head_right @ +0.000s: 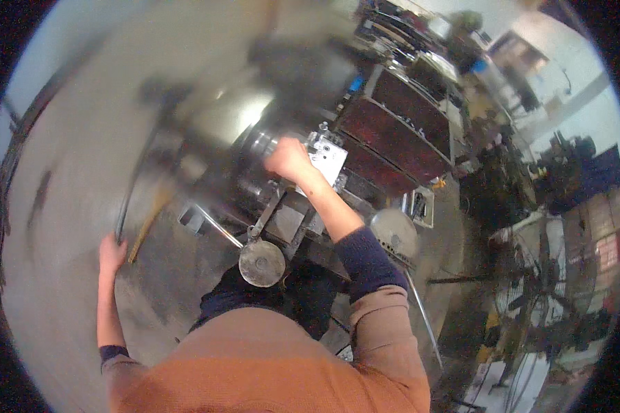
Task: The person operates a metal forming machine in a workshop, repeatedly inserting small metal pieces into the machine and using a long metal rod to guide them through the process. The person collects the processed pieces into a perforated metal tray.
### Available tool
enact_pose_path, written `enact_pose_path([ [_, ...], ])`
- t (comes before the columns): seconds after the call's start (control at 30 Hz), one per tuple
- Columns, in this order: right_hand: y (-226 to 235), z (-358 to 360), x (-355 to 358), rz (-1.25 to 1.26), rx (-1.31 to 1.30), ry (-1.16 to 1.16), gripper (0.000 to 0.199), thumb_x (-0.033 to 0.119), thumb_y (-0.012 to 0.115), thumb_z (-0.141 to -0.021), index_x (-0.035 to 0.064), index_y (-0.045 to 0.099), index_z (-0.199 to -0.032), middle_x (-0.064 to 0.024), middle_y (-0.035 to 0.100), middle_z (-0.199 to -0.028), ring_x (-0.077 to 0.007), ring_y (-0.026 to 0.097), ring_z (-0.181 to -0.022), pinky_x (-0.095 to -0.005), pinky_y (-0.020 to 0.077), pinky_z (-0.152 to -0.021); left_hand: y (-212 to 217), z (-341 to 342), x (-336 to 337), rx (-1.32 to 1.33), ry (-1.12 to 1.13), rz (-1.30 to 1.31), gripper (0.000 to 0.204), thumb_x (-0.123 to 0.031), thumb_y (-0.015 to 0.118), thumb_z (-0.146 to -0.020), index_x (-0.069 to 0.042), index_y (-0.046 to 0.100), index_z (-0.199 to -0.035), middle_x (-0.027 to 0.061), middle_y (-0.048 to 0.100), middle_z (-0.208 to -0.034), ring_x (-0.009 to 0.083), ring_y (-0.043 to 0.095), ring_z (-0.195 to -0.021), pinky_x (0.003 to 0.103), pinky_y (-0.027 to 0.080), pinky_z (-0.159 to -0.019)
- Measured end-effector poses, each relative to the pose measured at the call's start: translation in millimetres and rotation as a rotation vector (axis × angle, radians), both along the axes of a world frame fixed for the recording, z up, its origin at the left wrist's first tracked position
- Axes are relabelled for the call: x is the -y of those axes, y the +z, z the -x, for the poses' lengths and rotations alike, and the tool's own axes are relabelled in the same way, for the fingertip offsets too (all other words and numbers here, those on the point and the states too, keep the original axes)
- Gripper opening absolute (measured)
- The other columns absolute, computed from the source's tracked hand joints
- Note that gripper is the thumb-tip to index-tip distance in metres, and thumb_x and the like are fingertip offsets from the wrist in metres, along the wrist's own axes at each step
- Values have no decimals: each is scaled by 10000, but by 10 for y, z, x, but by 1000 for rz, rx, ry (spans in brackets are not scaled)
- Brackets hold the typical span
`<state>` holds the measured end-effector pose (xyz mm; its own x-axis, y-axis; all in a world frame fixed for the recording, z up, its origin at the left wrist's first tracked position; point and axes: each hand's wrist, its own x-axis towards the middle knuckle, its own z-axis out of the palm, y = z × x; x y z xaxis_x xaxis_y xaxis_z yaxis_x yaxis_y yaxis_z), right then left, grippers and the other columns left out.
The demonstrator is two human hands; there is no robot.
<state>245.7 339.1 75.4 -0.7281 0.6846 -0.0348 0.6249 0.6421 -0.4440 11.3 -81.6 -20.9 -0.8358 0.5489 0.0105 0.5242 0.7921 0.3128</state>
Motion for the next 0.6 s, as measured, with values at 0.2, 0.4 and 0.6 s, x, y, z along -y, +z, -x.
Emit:
enact_pose_path([
  [0.2,-44,-44,12,-40,-118,-16,228,209,591,-554,-10,595,-618,-244,602,-837,-383,583,-804,-394,464,-705,213,78,-132,-8,3,219,270,-223,620,-744,-5,600,-902,233,612,-829,397,587,-821,467,465,-726],
  [0.4,-206,-23,43,-72,-247,-52,226,206,603,-551,-5,562,-618,-234,589,-1047,-365,572,-938,-374,457,-777,13,1708,426,-606,-194,226,82,-117,572,-685,-62,524,-722,138,566,-595,329,575,-588,430,443,-544],
  [0.6,-63,-123,54,-50,-254,-66,208,205,591,-565,9,591,-633,-223,581,-1091,-365,577,-942,-370,457,-790,85,1862,169,-475,-116,300,119,-75,570,-676,-53,569,-793,158,612,-712,328,607,-700,430,480,-638],
])
